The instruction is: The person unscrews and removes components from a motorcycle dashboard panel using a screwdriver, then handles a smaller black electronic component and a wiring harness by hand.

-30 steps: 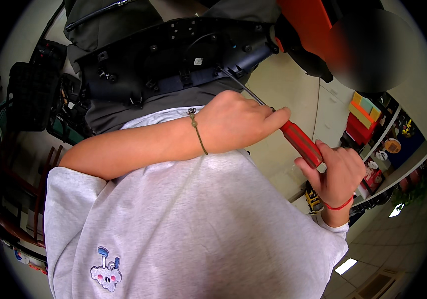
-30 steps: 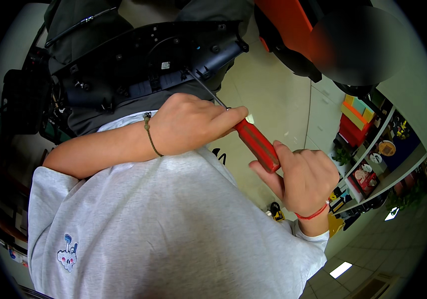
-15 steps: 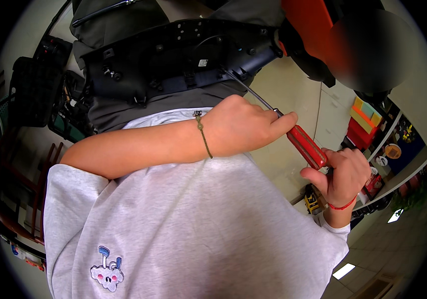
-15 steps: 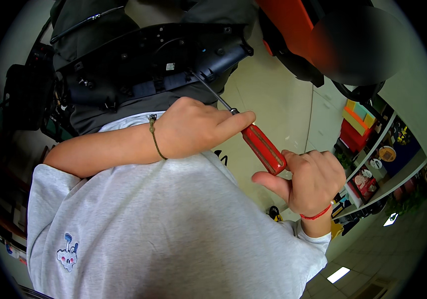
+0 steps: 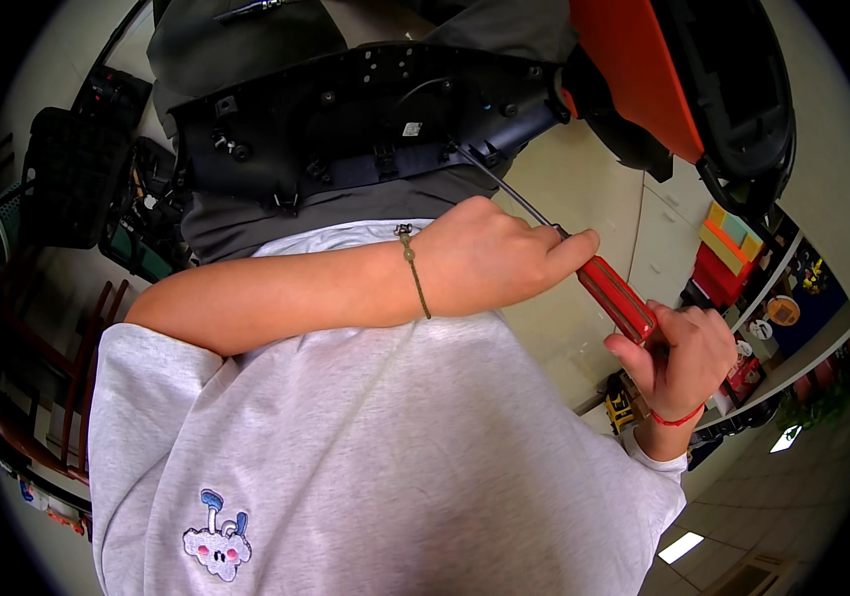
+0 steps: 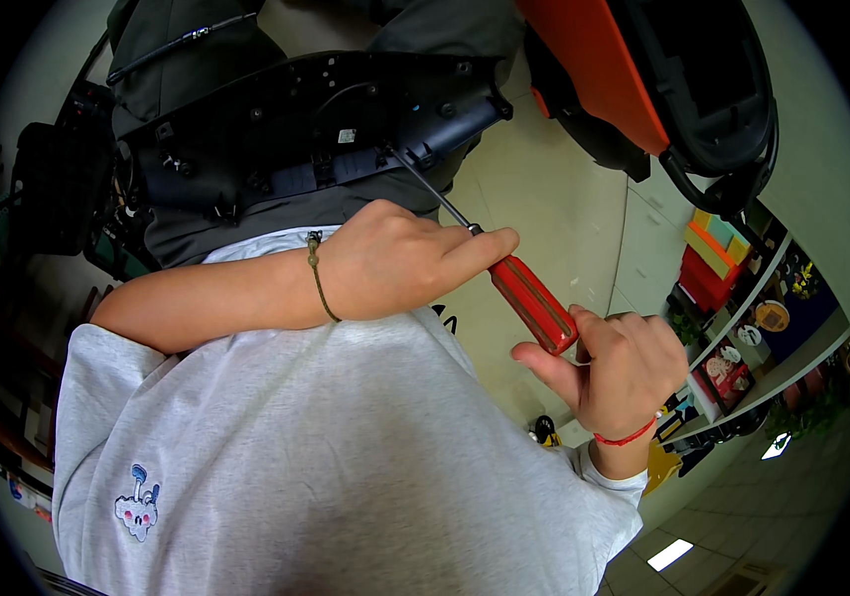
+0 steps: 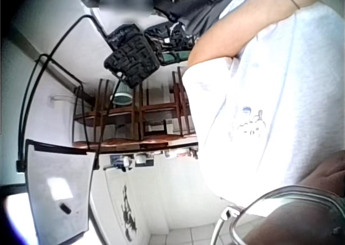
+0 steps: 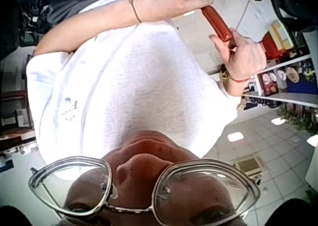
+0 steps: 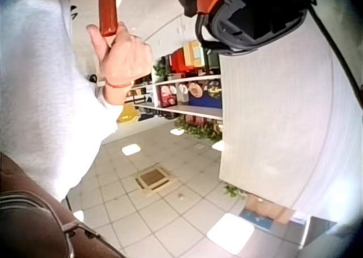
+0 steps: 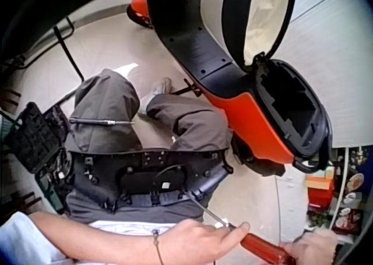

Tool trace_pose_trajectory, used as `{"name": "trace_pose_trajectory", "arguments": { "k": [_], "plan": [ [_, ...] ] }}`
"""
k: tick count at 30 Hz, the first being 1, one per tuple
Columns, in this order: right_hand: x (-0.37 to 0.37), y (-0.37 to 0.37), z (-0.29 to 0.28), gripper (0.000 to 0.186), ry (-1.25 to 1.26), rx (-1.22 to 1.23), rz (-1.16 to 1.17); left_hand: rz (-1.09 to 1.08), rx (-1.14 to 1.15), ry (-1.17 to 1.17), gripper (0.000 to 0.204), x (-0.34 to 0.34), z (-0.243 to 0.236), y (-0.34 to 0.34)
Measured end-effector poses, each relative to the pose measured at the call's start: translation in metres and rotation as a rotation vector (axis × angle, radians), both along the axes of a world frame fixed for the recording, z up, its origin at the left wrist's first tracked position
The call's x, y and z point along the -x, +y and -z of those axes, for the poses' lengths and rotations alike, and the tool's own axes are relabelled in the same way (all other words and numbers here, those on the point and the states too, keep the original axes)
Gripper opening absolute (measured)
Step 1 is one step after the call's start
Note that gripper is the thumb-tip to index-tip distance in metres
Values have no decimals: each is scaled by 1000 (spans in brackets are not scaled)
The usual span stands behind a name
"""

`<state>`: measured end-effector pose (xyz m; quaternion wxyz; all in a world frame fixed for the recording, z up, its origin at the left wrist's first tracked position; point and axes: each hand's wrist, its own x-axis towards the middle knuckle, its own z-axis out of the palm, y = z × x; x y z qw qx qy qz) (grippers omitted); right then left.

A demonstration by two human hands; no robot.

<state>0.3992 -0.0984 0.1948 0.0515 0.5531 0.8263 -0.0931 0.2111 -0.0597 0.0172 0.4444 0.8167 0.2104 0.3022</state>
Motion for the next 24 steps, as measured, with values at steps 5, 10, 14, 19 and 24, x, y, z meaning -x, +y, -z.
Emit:
{"name": "trace_pose_trajectory", "arguments": {
  "k": [5,10,14,19,24],
  "plan": [
    [-5,3,13,53,185,0,-74,-36,-13,-11,46,0,2,-2],
    [-5,-6,-4,55,-91,73,60,-47,-11,8,45,1,1,-1],
    [-4,-4,7,55,132,40,62,-35,-21,-6,46,0,2,-2],
    [-8,2,15,47,168,48,-32,-50,-12,6,48,0,4,-2],
    [0,-10,7,45,26,33,189,-21,-4,25,44,-1,1,1]
  ]
}}
